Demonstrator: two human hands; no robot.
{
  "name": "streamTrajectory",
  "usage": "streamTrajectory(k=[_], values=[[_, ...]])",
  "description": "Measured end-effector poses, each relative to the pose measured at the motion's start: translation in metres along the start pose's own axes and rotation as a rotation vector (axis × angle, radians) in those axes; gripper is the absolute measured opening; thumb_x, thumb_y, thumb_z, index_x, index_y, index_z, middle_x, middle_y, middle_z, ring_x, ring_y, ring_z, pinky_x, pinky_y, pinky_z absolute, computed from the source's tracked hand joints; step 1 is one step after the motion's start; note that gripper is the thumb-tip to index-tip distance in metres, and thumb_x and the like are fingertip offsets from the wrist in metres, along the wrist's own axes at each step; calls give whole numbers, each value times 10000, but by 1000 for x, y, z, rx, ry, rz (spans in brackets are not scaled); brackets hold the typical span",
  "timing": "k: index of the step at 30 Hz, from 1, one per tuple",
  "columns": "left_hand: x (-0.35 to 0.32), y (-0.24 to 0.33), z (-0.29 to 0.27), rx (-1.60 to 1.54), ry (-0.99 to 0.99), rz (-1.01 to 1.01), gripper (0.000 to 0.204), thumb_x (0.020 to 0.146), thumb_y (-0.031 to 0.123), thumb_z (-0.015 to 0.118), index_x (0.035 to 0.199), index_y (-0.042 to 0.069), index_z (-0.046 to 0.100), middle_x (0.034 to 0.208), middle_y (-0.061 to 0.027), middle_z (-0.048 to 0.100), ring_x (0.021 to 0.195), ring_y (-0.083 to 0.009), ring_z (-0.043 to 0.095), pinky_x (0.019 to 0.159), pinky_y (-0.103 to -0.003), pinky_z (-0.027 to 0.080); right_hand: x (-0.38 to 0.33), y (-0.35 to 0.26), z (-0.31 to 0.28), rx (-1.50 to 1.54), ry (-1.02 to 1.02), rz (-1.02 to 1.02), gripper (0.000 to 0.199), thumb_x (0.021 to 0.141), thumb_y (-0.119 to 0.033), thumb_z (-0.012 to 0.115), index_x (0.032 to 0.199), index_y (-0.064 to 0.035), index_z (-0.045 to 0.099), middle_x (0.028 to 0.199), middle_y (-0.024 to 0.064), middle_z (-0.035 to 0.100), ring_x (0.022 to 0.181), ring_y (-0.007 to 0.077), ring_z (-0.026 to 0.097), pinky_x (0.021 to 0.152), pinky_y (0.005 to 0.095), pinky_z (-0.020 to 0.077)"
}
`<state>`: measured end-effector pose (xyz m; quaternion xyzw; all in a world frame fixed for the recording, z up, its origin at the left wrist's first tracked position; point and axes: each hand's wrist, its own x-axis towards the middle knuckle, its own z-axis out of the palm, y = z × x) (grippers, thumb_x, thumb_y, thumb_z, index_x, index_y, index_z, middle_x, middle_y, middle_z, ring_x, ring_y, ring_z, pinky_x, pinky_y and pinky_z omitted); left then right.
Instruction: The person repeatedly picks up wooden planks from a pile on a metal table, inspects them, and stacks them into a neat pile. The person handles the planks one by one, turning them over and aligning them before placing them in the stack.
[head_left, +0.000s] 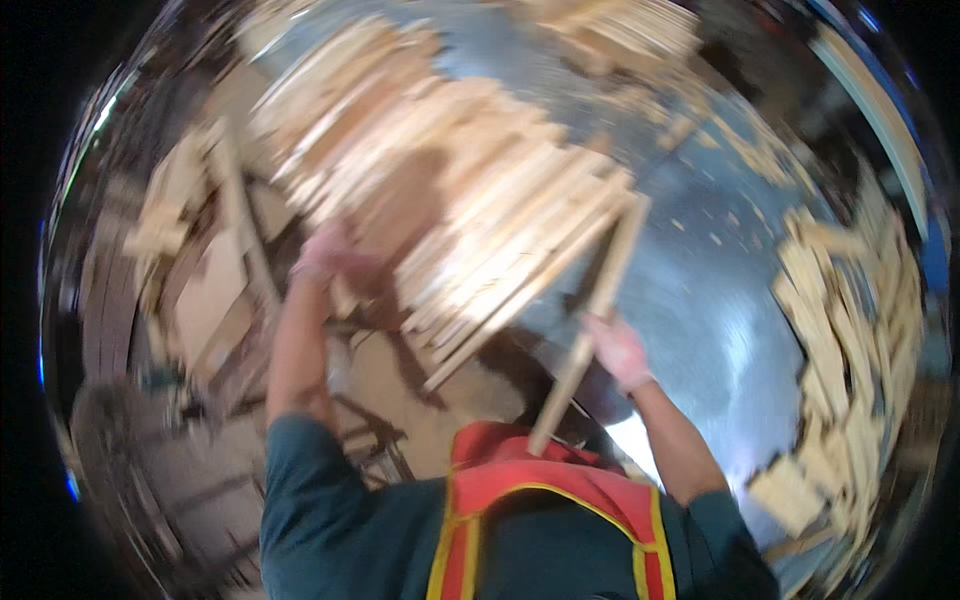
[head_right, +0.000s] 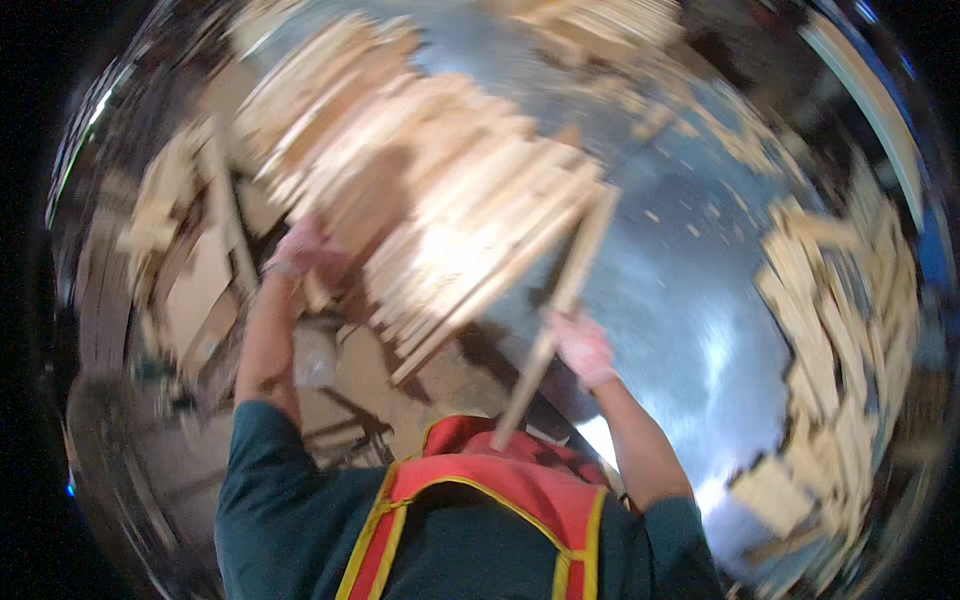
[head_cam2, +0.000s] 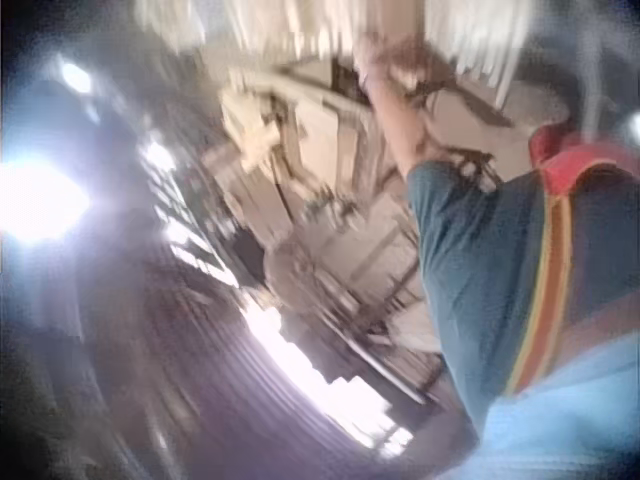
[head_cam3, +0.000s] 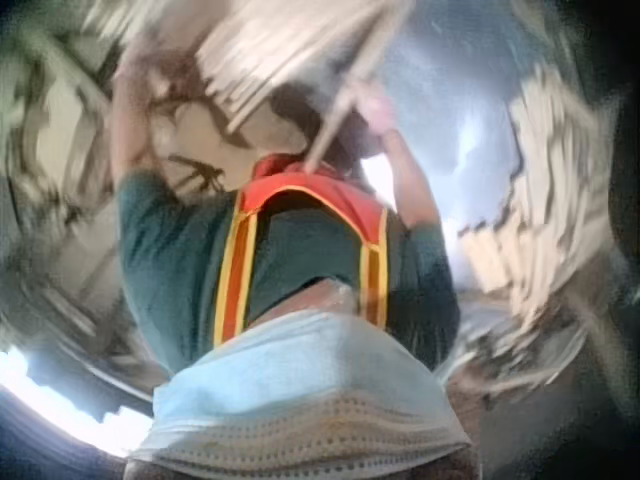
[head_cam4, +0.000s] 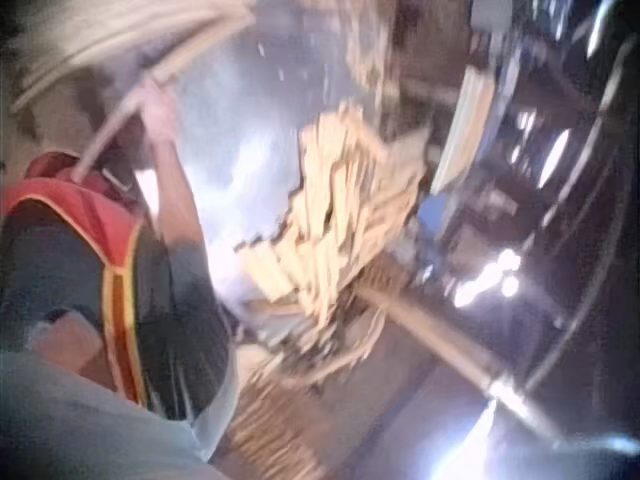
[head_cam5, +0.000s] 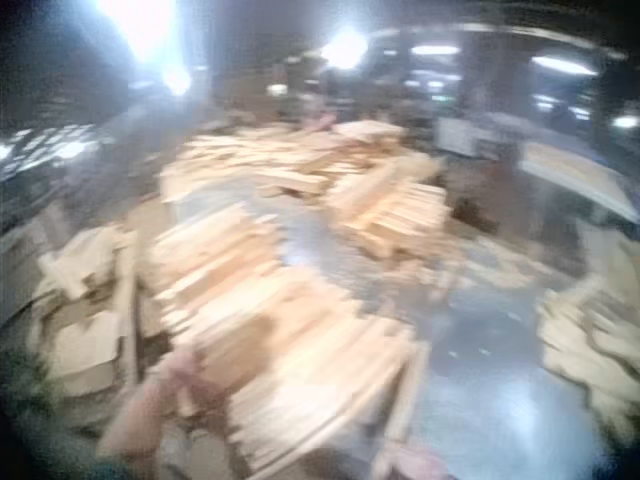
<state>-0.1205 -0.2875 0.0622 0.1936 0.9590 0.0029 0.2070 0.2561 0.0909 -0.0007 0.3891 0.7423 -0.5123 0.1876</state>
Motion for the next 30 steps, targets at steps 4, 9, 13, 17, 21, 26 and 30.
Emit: streamTrajectory(k=[4,9,13,17,21,26,30], values=[[-9,-102,57,-349,204,91,950,763,252,909,1574,29,467,1364,-215,687,1223,-325,682,1006,-419,566,40,-54,47,-7,-246,-259,832,975,-642,572,1445,45,581,1388,294,657,1323,399,614,1120,466,468],[-8,34,91,56,281,130,932,851,251,839,1630,24,379,1503,-261,574,1361,-367,605,1074,-396,527,16,28,-66,-78,-48,-298,713,952,-524,611,1478,-51,523,1336,236,692,1250,430,648,1062,482,504],[-25,97,41,-26,91,38,975,874,273,821,1670,62,299,1552,-264,518,1418,-401,534,1104,-434,493,-42,122,-235,-240,381,-123,641,874,-389,709,1394,-56,540,1322,239,682,1223,420,654,1044,440,513],[-64,170,47,448,499,162,978,866,342,819,1661,77,316,1578,-261,484,1437,-462,475,1165,-526,436,-40,253,-364,-724,771,103,722,814,-303,757,1446,-35,537,1383,225,636,1298,375,612,1094,481,481],[-135,339,116,-72,427,635,940,825,128,839,1623,21,353,1596,-275,437,1499,-450,406,1243,-494,341,-50,323,-437,-808,794,69,539,789,-222,761,1283,-25,680,1186,216,723,1165,372,697,1001,489,541],[-209,532,181,70,245,1011,1160,604,253,985,1594,38,419,1604,-274,426,1480,-493,407,1218,-585,354,-86,288,-369,-711,695,-469,387,764,-292,809,1098,-102,771,1014,172,763,1021,355,739,888,457,593],[-242,618,233,315,14,1087,1228,599,470,961,1601,70,375,1614,-237,415,1493,-449,387,1183,-577,356,-181,316,-442,-418,599,-447,573,753,-300,802,1265,-78,671,1376,189,639,1306,335,594,1105,450,469]])
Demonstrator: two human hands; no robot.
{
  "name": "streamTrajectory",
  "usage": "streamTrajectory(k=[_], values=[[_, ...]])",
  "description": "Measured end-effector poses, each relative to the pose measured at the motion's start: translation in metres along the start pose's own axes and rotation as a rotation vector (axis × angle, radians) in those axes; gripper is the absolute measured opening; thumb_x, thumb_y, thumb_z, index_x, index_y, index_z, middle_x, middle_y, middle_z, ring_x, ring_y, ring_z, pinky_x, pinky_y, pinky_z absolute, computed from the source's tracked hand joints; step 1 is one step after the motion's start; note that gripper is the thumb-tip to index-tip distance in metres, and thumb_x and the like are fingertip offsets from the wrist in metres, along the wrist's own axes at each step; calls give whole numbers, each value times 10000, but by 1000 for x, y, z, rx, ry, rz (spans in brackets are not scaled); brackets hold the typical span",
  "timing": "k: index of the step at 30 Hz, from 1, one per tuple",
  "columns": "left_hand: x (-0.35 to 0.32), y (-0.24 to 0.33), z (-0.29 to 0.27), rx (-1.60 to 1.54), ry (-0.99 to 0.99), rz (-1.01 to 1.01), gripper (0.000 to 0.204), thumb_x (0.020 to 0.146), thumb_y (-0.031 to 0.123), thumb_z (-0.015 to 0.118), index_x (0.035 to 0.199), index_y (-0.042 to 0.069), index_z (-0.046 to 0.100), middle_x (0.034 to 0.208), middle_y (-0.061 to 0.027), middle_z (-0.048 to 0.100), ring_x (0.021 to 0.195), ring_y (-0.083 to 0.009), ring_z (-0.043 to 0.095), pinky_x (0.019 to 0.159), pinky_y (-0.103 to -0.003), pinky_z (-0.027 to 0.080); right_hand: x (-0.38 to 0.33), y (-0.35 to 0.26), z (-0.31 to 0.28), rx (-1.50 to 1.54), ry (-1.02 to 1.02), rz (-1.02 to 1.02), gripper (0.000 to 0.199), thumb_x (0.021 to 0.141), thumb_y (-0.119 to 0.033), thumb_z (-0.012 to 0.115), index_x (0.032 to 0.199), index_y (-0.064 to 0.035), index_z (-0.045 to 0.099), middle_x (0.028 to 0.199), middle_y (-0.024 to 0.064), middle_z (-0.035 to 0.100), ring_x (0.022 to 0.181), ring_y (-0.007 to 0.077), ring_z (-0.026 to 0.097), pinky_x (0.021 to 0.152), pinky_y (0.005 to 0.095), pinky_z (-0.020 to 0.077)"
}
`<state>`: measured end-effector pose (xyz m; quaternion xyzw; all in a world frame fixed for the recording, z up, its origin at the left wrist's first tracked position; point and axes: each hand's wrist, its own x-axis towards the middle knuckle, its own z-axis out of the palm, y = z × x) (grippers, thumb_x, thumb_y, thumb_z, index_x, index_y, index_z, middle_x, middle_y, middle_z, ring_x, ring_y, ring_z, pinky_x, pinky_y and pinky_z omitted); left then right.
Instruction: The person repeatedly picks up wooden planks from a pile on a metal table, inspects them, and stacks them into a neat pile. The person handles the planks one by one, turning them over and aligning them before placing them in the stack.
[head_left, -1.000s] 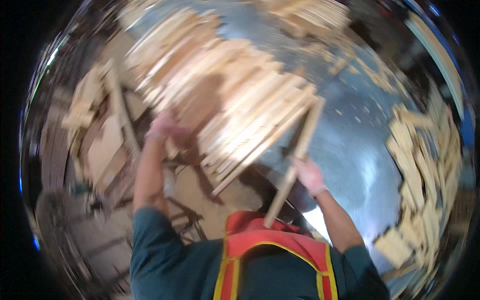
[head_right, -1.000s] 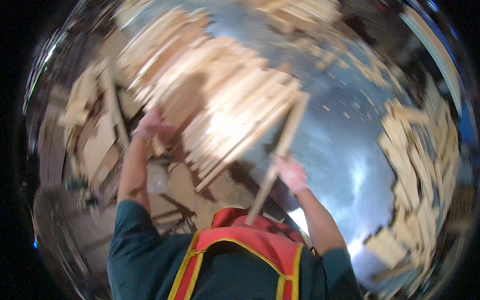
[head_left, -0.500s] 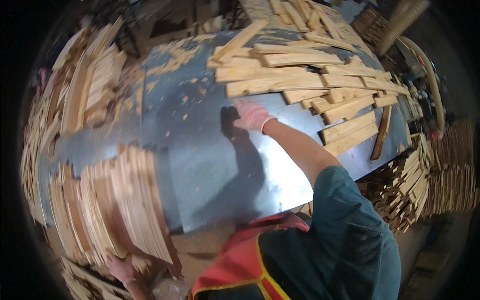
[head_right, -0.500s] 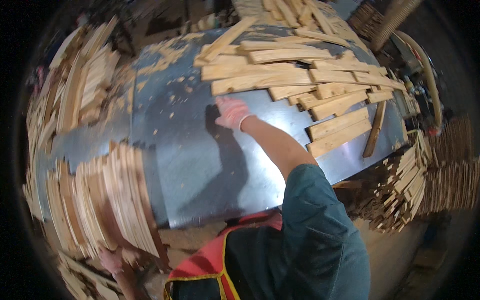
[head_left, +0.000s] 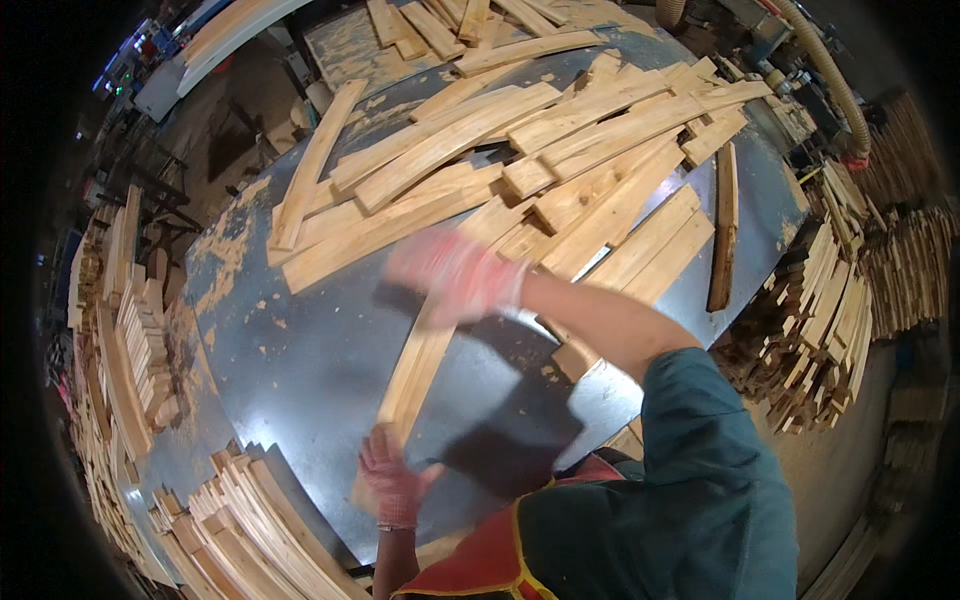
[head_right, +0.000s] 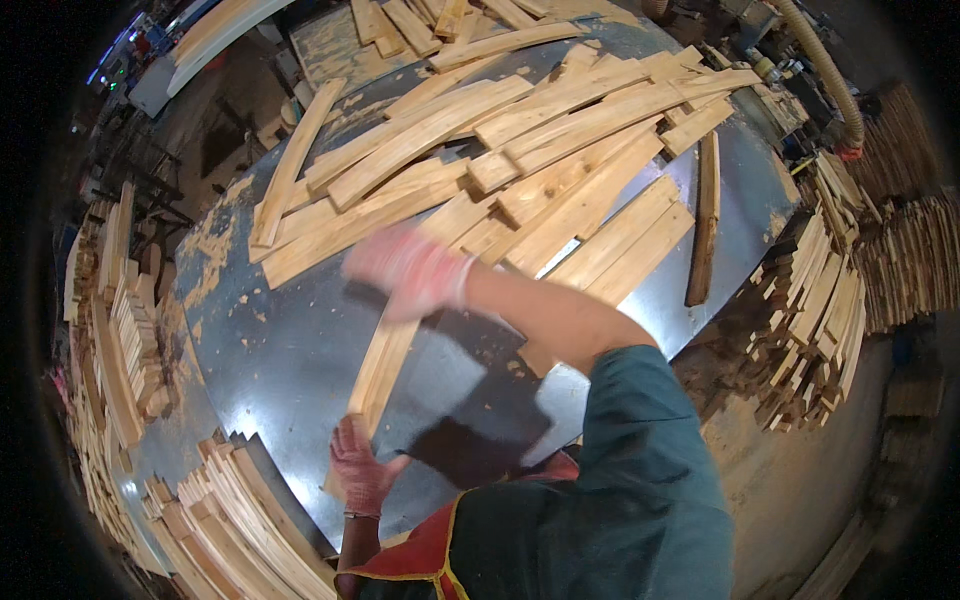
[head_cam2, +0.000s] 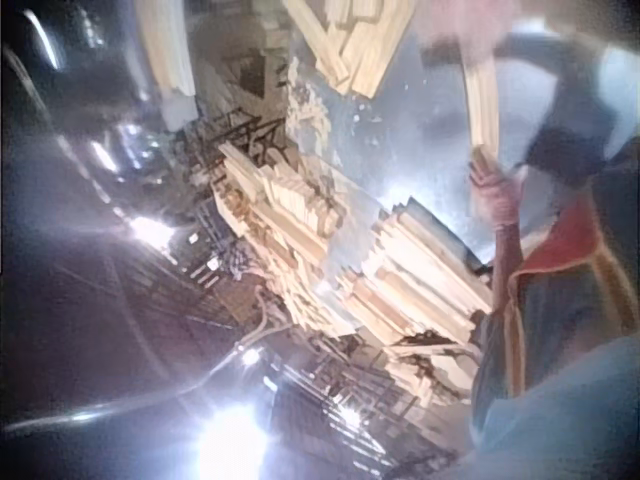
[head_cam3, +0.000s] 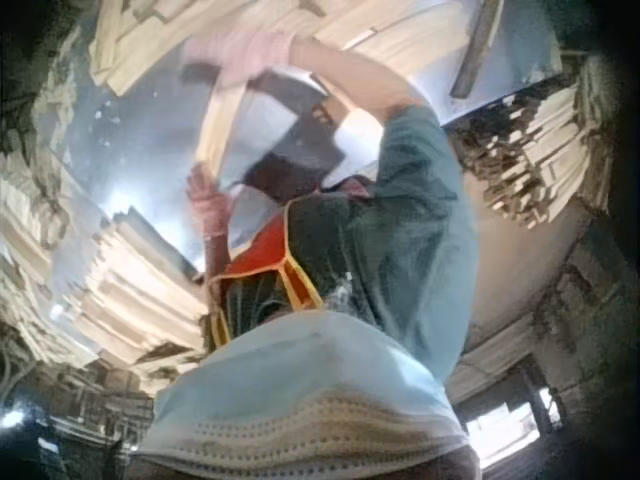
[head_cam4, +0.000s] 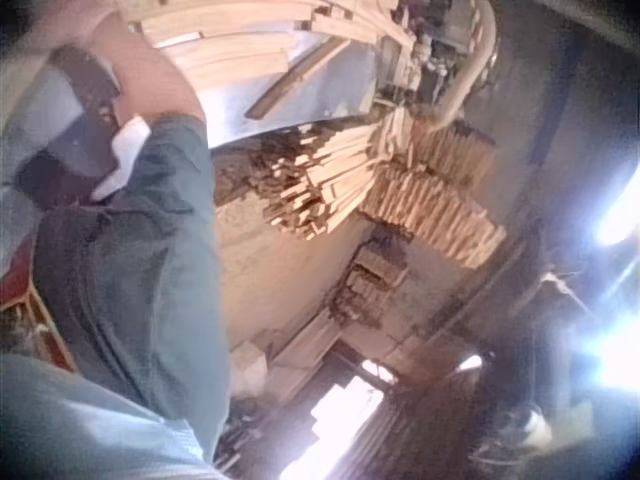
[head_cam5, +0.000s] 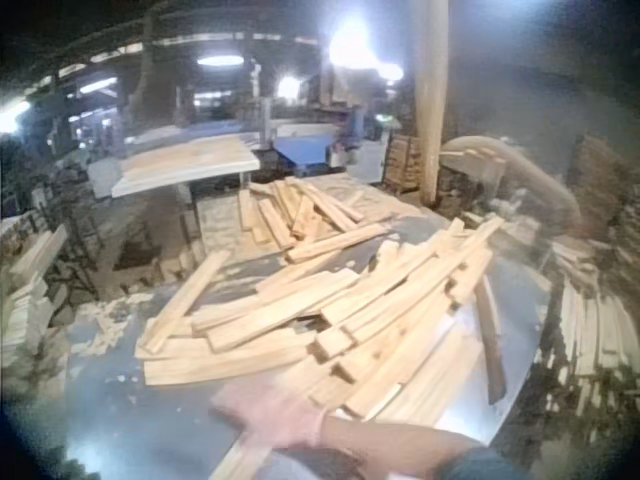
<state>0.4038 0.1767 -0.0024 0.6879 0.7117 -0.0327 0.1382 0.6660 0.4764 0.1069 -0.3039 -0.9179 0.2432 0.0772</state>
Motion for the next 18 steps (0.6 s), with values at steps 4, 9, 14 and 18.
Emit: streamTrajectory(k=[4,9,14,18], values=[[4,8,23,78,82,2,1109,568,449,970,1484,99,452,1437,-182,526,1330,-422,504,1094,-566,411,-74,168,-97,-402,-163,696,865,744,-278,884,1502,-73,522,1542,221,531,1451,378,487,1231,462,377],[21,-16,0,15,-12,-94,994,600,357,962,1434,109,481,1267,-122,624,1168,-361,604,959,-527,478,-110,258,-97,-784,-160,651,774,859,-194,728,1579,-160,445,1574,205,497,1432,386,522,1150,497,448],[-22,-46,-5,-640,-175,-288,702,725,285,903,1329,102,597,1013,-91,712,912,-259,703,800,-403,545,-45,197,-87,-719,-522,638,706,891,-306,767,1531,-134,525,1347,203,680,1209,381,683,1041,457,539],[-92,-60,5,-1699,-264,-611,567,821,200,797,1361,100,655,1083,-76,743,932,-161,709,816,-321,570,-34,118,-53,-72,-479,550,760,796,-361,856,1444,-62,594,1228,199,737,1113,348,717,959,438,587]])
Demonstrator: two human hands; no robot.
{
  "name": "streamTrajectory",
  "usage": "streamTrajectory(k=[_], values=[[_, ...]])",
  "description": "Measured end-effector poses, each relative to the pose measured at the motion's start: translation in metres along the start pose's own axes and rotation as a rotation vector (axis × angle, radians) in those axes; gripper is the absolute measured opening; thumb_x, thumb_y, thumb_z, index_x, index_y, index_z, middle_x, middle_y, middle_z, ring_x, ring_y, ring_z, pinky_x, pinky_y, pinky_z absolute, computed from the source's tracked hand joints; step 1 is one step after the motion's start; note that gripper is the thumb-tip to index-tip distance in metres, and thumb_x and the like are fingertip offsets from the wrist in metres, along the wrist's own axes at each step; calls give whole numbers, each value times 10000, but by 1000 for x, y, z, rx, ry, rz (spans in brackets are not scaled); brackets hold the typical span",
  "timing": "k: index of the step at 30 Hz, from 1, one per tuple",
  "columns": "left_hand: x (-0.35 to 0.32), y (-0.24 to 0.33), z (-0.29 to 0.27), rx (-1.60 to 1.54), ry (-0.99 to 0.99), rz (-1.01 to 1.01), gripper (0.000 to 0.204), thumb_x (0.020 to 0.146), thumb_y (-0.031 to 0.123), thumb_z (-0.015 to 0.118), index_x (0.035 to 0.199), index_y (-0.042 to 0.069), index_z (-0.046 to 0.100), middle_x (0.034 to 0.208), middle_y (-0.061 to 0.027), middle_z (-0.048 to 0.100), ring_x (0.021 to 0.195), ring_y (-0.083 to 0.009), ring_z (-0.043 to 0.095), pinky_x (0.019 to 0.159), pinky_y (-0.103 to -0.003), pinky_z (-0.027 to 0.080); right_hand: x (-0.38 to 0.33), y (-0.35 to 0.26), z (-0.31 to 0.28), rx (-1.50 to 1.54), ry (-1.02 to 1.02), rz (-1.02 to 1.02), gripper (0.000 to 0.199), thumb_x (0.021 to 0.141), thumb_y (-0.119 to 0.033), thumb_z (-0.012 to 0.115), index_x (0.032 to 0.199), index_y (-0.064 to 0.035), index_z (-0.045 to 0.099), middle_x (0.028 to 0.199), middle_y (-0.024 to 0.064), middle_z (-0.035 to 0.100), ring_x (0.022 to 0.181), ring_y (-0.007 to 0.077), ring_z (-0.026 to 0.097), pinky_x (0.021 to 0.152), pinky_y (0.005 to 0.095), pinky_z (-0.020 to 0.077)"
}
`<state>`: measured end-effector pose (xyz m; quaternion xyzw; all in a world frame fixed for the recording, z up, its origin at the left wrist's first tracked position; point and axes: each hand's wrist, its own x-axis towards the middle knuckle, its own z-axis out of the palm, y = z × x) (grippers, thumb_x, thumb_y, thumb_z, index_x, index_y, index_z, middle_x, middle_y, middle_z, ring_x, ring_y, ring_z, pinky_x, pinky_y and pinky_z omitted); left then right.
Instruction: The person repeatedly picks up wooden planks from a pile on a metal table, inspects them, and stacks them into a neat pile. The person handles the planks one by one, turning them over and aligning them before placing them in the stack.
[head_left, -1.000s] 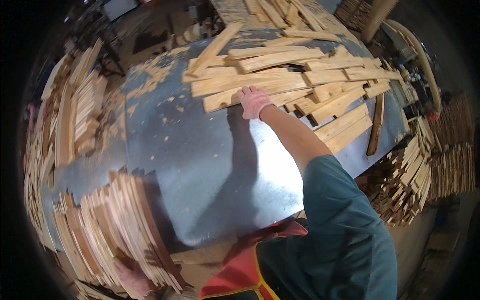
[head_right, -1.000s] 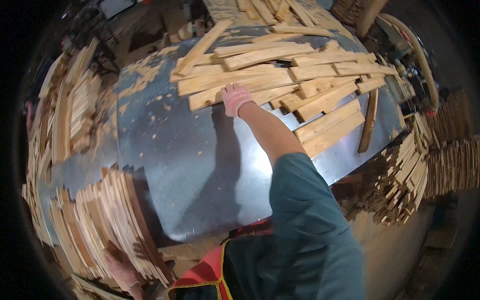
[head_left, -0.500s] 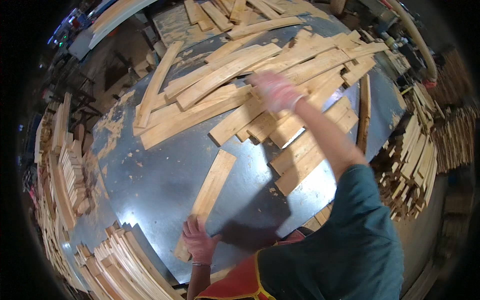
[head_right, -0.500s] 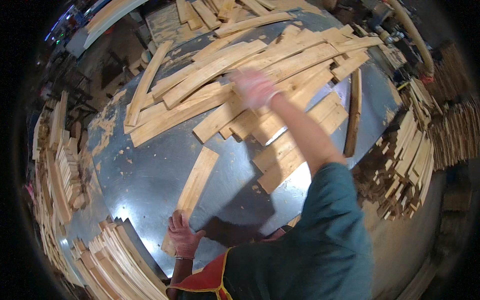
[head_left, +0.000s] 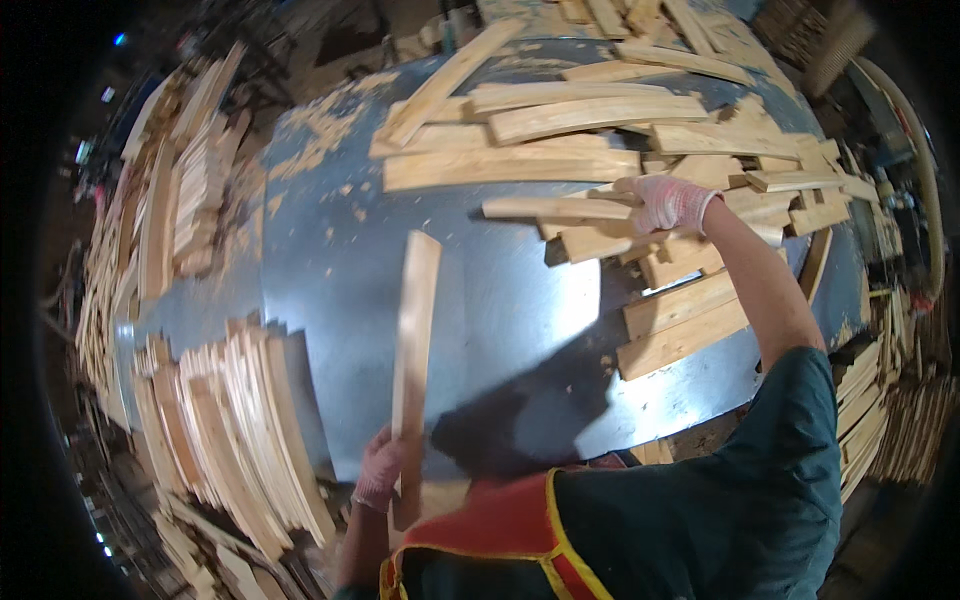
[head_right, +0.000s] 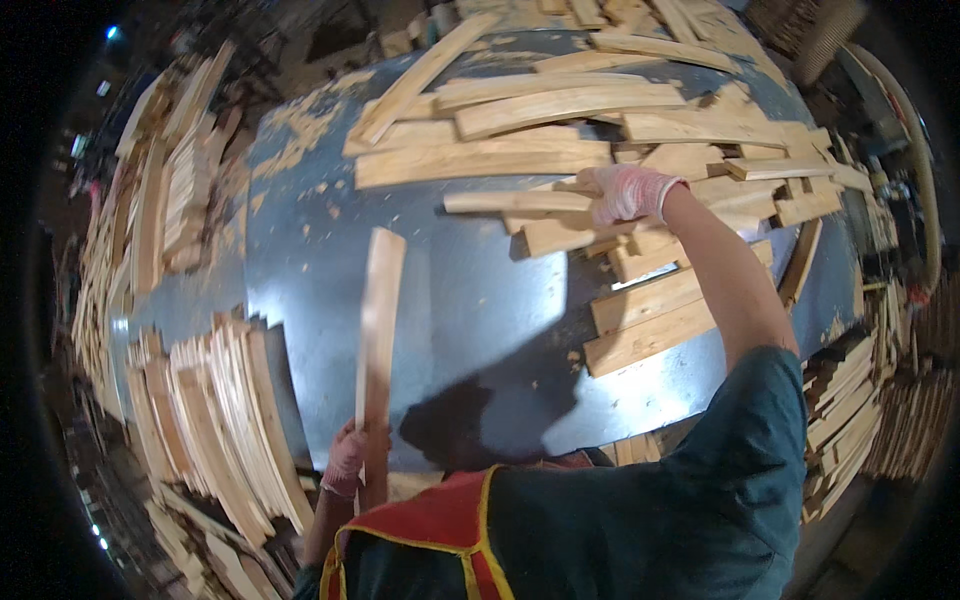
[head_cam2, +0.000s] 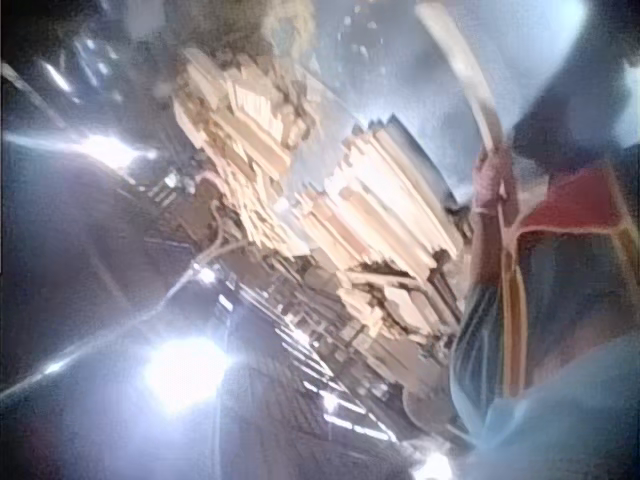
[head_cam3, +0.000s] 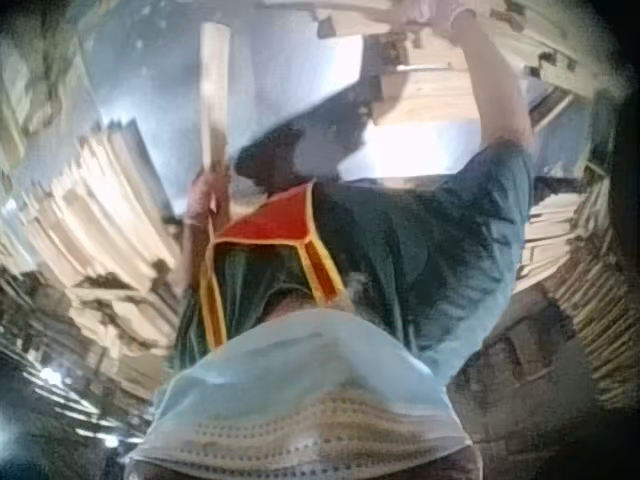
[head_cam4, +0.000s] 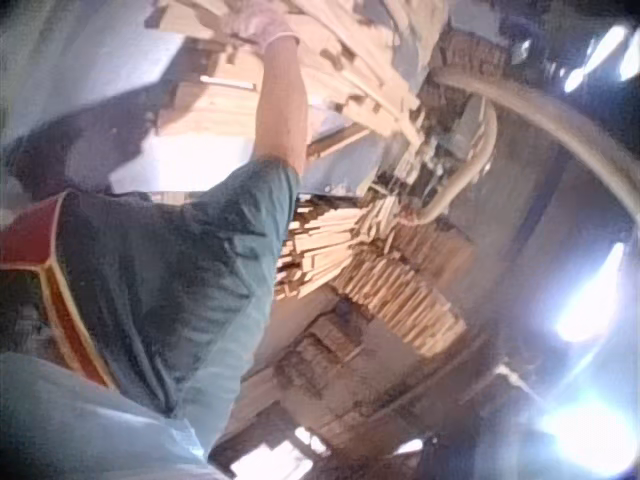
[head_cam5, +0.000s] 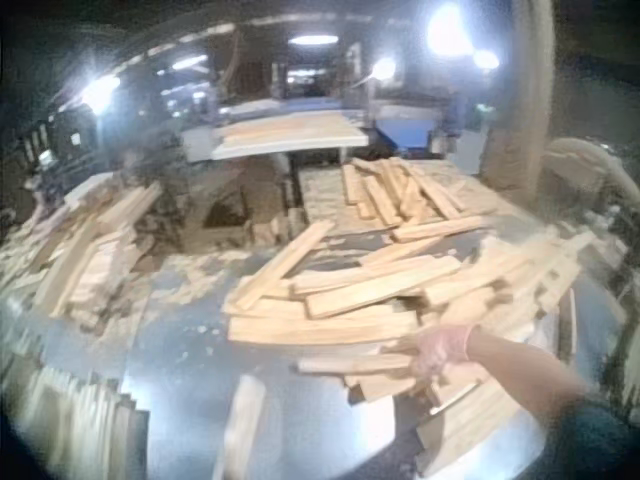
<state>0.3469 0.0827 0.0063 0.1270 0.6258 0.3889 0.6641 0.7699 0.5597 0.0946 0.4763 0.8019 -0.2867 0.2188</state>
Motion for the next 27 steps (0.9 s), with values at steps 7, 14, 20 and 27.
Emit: streamTrajectory(k=[7,14,20,27], values=[[-17,-48,-47,118,242,230,536,849,153,792,1344,25,631,1224,-160,721,1105,-322,695,935,-422,572,47,-143,138,1731,-344,-204,415,902,-193,797,1252,3,690,1122,128,772,1028,262,752,955,419,622],[-95,-75,-204,1659,1166,301,672,915,379,750,1490,104,538,1487,-223,565,1371,-452,534,1143,-545,426,43,-275,244,1707,-52,-161,334,955,-175,722,1234,8,701,1112,122,754,978,255,710,968,413,573],[-96,-45,-173,1290,1064,503,776,866,339,814,1503,21,504,1544,-246,530,1421,-414,509,1172,-527,414,3,-281,234,886,-12,-419,520,982,-284,711,1430,-41,606,1273,72,693,1159,204,645,1002,365,516],[-32,-27,-77,1359,827,519,871,760,470,860,1439,64,496,1321,-167,570,1216,-374,584,974,-485,501,-16,-142,160,-661,563,-209,949,790,-327,827,1612,-100,412,1514,201,571,1431,360,518,1181,451,433]])
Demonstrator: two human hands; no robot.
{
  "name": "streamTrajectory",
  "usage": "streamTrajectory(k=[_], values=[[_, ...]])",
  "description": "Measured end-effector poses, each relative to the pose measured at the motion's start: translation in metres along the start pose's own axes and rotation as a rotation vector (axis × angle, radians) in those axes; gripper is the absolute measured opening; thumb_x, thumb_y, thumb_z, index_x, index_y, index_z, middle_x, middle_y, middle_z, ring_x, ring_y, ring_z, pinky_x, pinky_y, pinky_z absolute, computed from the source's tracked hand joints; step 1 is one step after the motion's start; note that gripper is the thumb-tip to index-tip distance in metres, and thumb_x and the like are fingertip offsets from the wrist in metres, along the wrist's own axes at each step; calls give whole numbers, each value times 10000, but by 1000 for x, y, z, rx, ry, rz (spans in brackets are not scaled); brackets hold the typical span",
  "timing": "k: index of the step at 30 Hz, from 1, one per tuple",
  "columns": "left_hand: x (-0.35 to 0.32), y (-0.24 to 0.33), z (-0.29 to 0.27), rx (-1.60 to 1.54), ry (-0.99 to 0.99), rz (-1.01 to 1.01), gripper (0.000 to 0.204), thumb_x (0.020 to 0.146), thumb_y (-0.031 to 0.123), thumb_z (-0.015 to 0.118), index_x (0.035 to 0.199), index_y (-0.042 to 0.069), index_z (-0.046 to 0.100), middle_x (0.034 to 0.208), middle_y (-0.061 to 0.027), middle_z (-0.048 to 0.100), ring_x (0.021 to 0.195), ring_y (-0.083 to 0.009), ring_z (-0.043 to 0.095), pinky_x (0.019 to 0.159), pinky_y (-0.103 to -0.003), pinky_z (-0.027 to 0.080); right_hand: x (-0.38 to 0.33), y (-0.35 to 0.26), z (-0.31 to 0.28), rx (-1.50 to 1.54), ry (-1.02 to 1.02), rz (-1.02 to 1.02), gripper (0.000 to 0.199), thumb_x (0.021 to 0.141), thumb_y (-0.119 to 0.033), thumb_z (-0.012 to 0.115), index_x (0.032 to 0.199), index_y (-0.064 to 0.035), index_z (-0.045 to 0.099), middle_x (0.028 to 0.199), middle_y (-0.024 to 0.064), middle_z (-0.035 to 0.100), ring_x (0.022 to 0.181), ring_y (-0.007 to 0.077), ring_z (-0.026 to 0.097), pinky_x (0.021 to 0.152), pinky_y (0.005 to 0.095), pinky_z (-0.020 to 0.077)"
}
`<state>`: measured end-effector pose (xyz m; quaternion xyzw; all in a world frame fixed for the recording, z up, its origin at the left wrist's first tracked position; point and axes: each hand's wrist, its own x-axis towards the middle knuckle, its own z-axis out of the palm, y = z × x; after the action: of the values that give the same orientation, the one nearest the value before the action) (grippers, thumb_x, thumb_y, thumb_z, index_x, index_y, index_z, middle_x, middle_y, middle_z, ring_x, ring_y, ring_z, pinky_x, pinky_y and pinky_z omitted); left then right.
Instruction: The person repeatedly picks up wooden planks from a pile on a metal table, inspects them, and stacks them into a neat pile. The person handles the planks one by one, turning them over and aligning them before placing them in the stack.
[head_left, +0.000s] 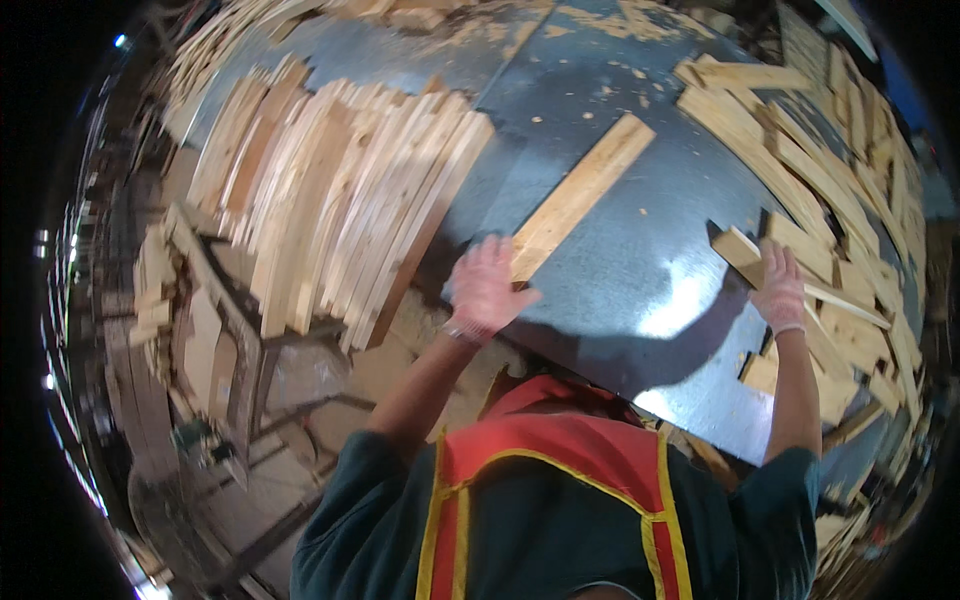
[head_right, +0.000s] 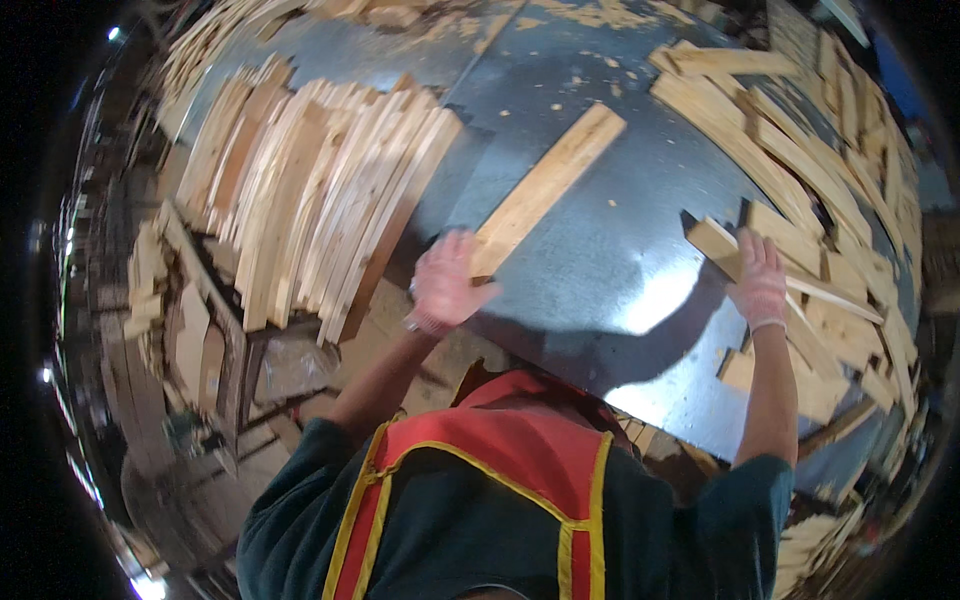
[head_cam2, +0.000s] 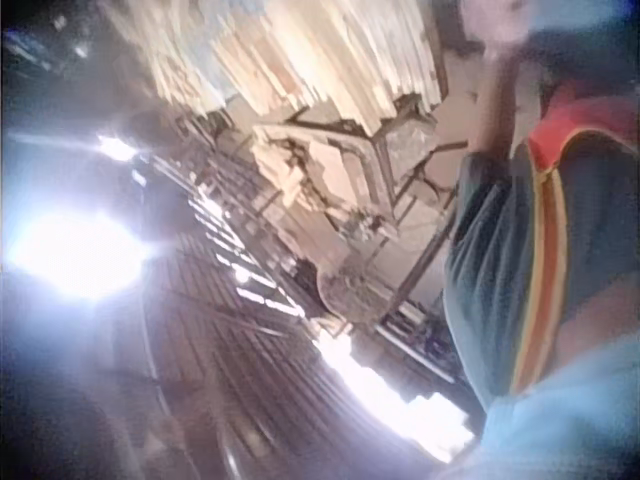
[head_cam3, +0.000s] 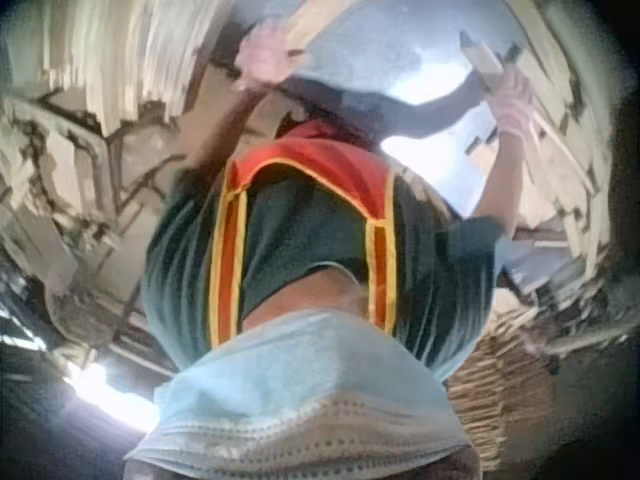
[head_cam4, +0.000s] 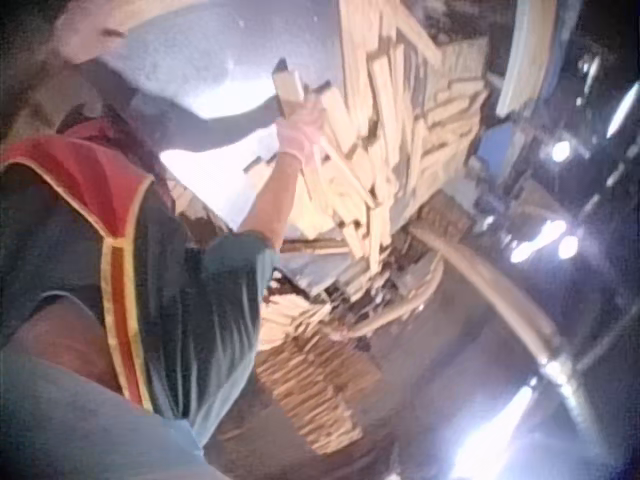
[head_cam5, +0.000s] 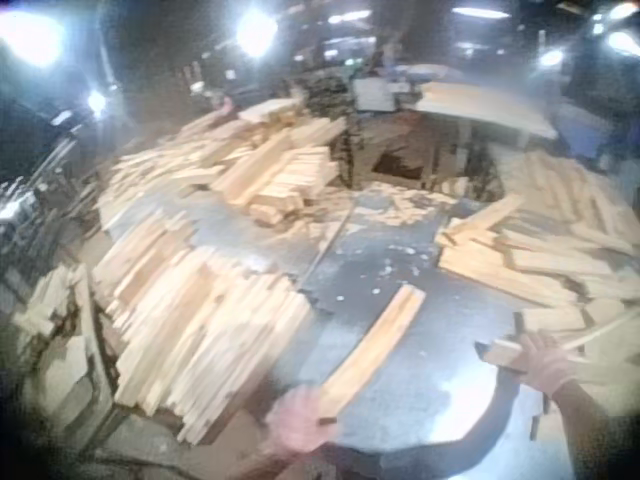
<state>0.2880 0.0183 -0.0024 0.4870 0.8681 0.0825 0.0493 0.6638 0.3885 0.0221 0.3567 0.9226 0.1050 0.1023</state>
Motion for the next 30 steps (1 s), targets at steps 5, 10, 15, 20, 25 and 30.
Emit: streamTrajectory(k=[5,10,15,20,25,30], values=[[36,16,-1,-132,-316,-193,801,782,407,831,1449,83,527,1225,-199,664,1134,-383,660,956,-465,534,60,15,18,288,-340,174,805,838,-300,805,1543,-79,486,1231,161,730,1147,363,696,993,457,547],[10,22,-38,-680,-392,-276,529,835,248,709,1309,35,609,1118,-226,710,1018,-439,687,884,-500,555,82,53,76,1064,-332,277,445,919,-278,713,1250,15,667,1026,157,749,950,319,735,862,427,586],[-46,-68,-40,47,94,-42,357,701,158,685,1051,98,654,1151,-100,635,1097,-338,588,937,-463,480,101,-30,72,1791,-290,504,352,958,-269,686,1180,3,711,1115,87,716,992,223,683,854,365,564],[-63,-139,-37,363,360,-167,575,936,380,688,1388,51,553,1268,-184,642,1149,-360,611,1010,-487,467,121,-159,50,2009,-287,714,390,973,-269,656,1261,-9,696,1196,143,713,1057,289,714,860,430,614],[-30,-10,-55,-201,-277,-39,768,859,510,780,1428,51,544,1293,-210,654,1165,-404,656,987,-503,538,118,-283,3,495,-224,-215,294,923,-103,664,1205,-78,743,1104,165,776,1011,325,746,871,439,611],[-15,-33,7,-201,-3,-40,380,827,57,698,1206,83,705,983,-180,731,911,-396,733,812,-467,609,93,-330,-77,1832,-555,294,450,916,-293,720,1258,-3,677,996,175,722,896,315,683,831,438,561]])
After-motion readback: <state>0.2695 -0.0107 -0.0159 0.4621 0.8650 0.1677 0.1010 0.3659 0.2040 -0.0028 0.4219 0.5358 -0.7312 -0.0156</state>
